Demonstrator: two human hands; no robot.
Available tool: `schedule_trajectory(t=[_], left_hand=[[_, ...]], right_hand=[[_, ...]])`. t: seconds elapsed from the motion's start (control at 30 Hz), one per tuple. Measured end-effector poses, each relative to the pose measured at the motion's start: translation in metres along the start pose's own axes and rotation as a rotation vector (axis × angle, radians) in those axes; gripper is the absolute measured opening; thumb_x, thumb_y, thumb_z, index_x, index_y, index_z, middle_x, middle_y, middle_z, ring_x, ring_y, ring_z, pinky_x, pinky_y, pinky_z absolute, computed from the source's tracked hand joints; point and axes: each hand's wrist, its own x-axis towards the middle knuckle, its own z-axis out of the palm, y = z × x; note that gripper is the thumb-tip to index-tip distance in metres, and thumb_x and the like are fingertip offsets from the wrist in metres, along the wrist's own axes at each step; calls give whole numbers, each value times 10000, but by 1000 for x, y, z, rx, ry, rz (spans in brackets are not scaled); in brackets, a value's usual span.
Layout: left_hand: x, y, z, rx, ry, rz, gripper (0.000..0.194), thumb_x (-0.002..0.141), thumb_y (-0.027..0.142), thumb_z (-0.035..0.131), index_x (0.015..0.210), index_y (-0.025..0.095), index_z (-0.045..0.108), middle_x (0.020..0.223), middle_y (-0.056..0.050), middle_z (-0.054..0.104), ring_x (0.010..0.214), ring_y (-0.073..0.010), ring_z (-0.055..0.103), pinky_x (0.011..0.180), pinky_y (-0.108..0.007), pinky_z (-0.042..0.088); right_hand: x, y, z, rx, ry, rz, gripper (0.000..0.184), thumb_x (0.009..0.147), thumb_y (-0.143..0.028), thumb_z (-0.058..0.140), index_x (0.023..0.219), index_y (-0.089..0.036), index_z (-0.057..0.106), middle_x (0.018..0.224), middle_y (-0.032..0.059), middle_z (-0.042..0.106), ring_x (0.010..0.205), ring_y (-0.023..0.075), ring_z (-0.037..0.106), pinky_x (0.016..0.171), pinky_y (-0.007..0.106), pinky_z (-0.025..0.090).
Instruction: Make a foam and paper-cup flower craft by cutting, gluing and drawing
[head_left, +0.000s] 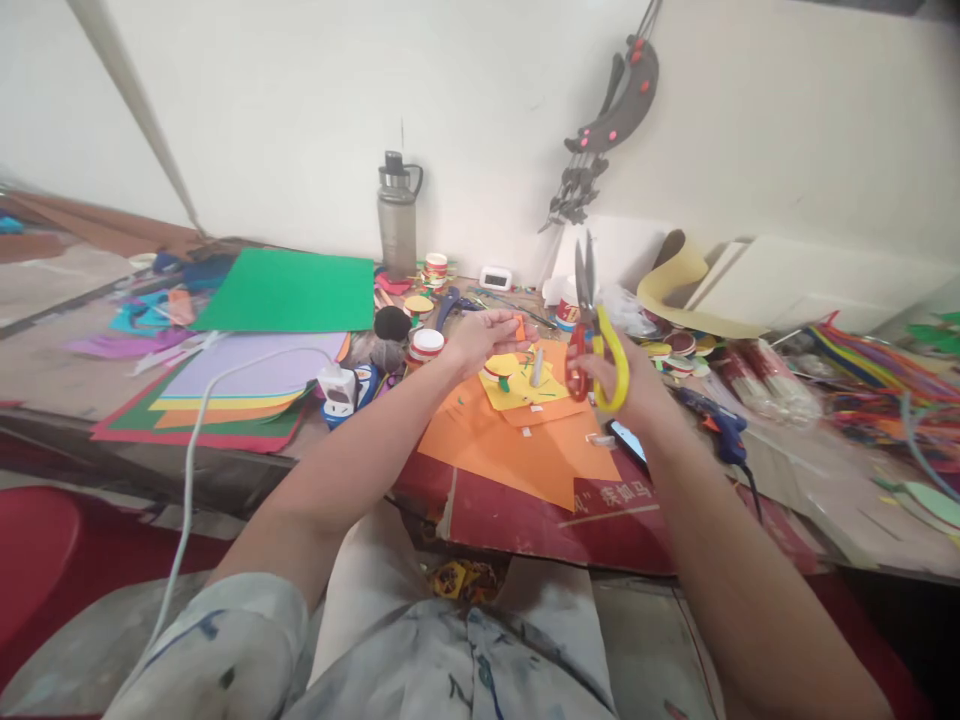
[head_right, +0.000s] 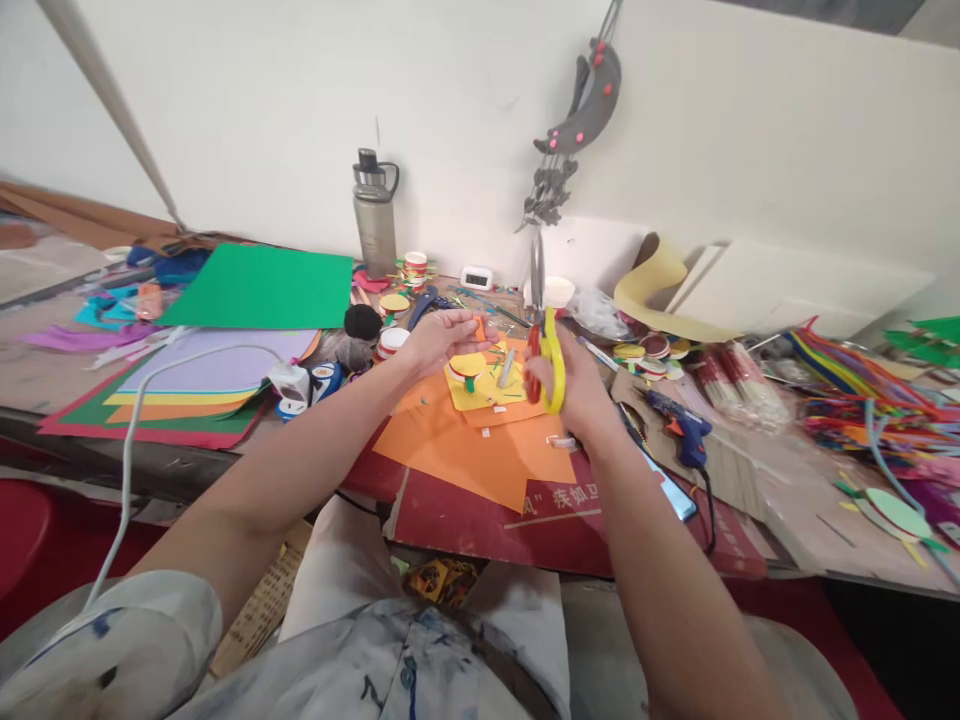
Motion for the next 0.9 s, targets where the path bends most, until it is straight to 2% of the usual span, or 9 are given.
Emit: schedule_trajectory(t=[0.1, 0.17, 0.3, 0.37, 0.53, 0.7, 0.9], left_hand=[[0, 4, -4, -13, -46, 8, 36, 1012, 94, 710, 1045, 98, 696, 881, -95, 838, 971, -195, 857, 1183, -489, 591], [-1, 6, -4, -8, -49, 12, 69, 1026, 86, 683, 974, 117, 649, 855, -86, 836, 937, -184, 859, 1150, -465, 616], [-2, 10, -4, 15, -65, 13, 123, 1040, 69, 640, 927, 116, 630, 833, -91, 829, 887, -189, 861, 1092, -446, 651], [-2, 11, -5, 23, -73, 5, 92, 1035, 75, 651, 949, 104, 666, 813, -79, 819, 863, -191, 859, 1087, -457, 657], [3, 11, -14, 57, -86, 5, 37, 998, 122, 741, 997, 86, 752, 877, -82, 832, 860, -176, 851, 1104, -452, 657], [6, 8, -19, 71, -125, 16, 115, 950, 163, 820, 1027, 87, 780, 887, -86, 836, 857, -163, 840, 987, -353, 698], [6, 6, -17, 117, -117, 31, 108, 938, 171, 833, 979, 79, 794, 911, -94, 836, 840, -160, 828, 970, -370, 702]], right_hand=[[-39, -14, 15, 246, -104, 66, 370, 851, -368, 726, 1194, -277, 622, 1002, 34, 721, 651, 164, 645, 617, 343, 590], [-57, -18, 18, 311, -179, 126, 318, 855, -397, 726, 1117, -267, 601, 989, 45, 719, 659, 170, 655, 594, 333, 579], [-75, -15, 13, 354, -221, 211, 279, 814, -384, 757, 971, -256, 566, 860, 6, 646, 604, 139, 586, 523, 280, 470], [-80, -13, 10, 376, -221, 259, 292, 799, -380, 780, 969, -254, 579, 823, -16, 595, 596, 118, 527, 521, 265, 426], [-84, -12, 10, 403, -220, 385, 466, 791, -476, 794, 1167, -264, 619, 744, -55, 544, 537, 99, 449, 481, 237, 349], [-80, -10, 8, 324, -292, 381, 454, 822, -540, 720, 1153, -243, 632, 610, -54, 530, 475, 137, 477, 429, 252, 330], [-78, -10, 10, 321, -313, 354, 382, 821, -482, 706, 1103, -242, 610, 595, -52, 555, 479, 145, 504, 458, 255, 369]])
